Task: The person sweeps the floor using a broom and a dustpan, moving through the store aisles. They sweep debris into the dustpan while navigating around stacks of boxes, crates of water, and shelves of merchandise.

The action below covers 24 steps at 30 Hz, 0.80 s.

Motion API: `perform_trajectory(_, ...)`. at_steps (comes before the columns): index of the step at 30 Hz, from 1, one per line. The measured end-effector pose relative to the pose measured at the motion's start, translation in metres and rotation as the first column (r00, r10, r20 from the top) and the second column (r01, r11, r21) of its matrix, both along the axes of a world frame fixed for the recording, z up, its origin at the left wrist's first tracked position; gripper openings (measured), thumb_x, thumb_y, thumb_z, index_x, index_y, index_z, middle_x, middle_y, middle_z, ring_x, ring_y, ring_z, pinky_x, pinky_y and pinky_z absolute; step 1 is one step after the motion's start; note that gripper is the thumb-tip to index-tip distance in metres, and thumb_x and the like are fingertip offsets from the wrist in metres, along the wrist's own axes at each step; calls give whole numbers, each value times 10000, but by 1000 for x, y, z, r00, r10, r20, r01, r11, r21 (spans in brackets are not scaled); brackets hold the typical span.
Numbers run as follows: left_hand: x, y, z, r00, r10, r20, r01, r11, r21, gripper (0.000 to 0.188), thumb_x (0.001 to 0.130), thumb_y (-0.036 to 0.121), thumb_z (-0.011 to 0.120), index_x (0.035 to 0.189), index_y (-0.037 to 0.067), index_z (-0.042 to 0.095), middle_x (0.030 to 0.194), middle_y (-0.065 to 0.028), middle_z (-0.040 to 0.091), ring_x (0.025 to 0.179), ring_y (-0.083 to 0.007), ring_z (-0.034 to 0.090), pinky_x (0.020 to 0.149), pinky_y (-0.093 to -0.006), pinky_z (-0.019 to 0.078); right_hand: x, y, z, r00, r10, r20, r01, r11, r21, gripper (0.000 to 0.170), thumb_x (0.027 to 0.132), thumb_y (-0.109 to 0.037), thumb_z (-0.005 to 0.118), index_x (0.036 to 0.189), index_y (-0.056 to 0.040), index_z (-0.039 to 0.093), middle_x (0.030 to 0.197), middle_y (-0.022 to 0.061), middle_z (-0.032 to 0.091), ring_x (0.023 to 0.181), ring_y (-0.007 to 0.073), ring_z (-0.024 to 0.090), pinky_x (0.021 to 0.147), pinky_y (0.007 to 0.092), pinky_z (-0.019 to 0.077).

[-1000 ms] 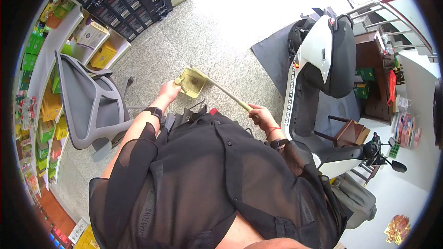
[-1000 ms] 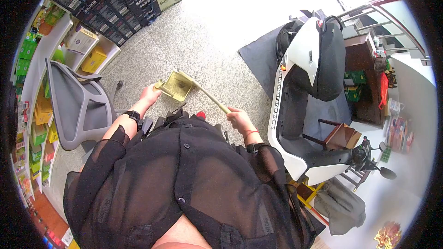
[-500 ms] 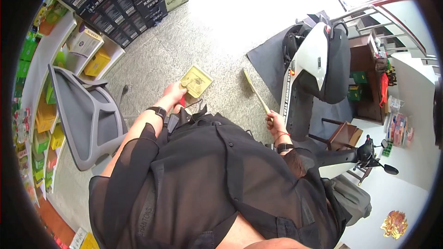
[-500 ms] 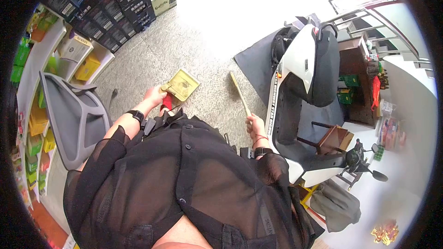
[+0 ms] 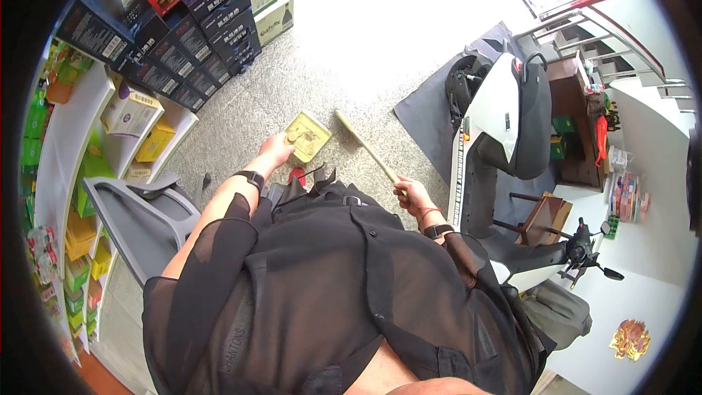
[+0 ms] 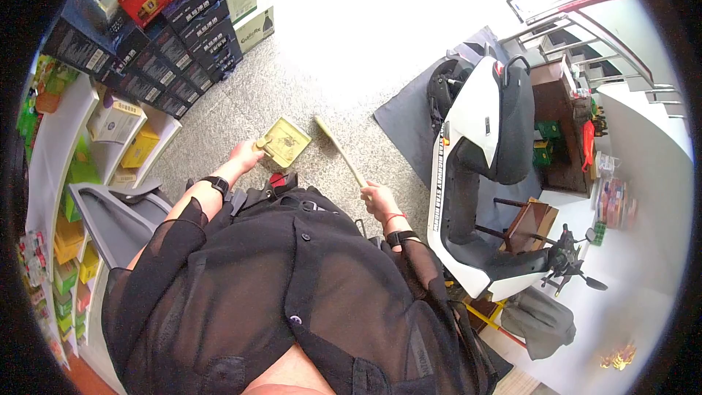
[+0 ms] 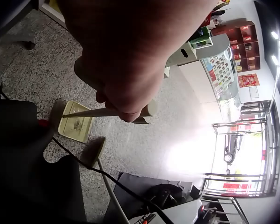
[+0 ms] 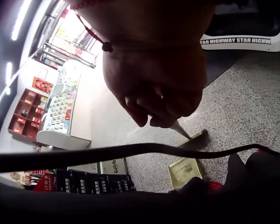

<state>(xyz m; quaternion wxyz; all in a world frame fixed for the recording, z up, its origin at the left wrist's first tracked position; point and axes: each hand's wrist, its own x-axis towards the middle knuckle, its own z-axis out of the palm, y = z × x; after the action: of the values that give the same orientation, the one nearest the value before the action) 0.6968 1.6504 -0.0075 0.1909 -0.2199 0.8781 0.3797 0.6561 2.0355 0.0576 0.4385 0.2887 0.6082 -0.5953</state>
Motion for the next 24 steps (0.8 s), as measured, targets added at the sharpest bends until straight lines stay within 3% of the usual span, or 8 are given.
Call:
perform_trajectory(3, -12, -18, -12, 999, -33, 0, 33, 999, -21, 336, 720, 287, 613, 1004, 109, 594, 1002, -134, 616, 942, -300, 579, 806, -393, 457, -9, -27, 4, 997, 76, -3, -76, 997, -35, 509, 782, -78, 528, 1277, -72, 410, 662, 4, 483, 442, 56, 331, 405, 211, 250)
perform_trajectory(6, -18, -35, -14, 999, -30, 17, 30, 999, -36, 337, 724, 291, 608, 1003, 104, 590, 997, -141, 614, 949, -306, 575, 809, -397, 455, -13, -50, 13, 981, 170, -91, -173, 984, -29, 434, 734, -64, 551, 1167, -36, 536, 677, -13, 500, 482, 53, 366, 415, 207, 263)
perform_trajectory(9, -22, -51, -20, 1000, -25, 15, 26, 999, -35, 341, 724, 294, 608, 1005, 102, 587, 990, -147, 614, 951, -310, 573, 811, -401, 454, -17, -53, 18, 979, 179, -98, -182, 983, -26, 467, 759, -62, 532, 1223, -34, 484, 667, 18, 516, 425, 51, 337, 396, 192, 249)
perform_trajectory(17, -34, -71, -15, 1000, 16, 15, -16, 1000, 26, 349, 719, 295, 610, 1013, 108, 588, 976, -144, 623, 939, -304, 583, 798, -396, 457, -41, -2, 13, 986, -152, -66, 149, 988, -51, 518, 763, -84, 525, 1268, -43, 417, 658, 14, 483, 417, 41, 310, 386, 189, 244)
perform_trajectory(24, -58, -64, -13, 999, 34, -2, -34, 999, -17, 333, 720, 290, 611, 991, 97, 594, 947, -148, 627, 916, -304, 590, 770, -395, 462, -100, -17, -14, 974, -159, -160, 166, 986, 30, 391, 783, -89, 521, 1170, -68, 467, 637, -5, 477, 422, 43, 336, 382, 194, 256)
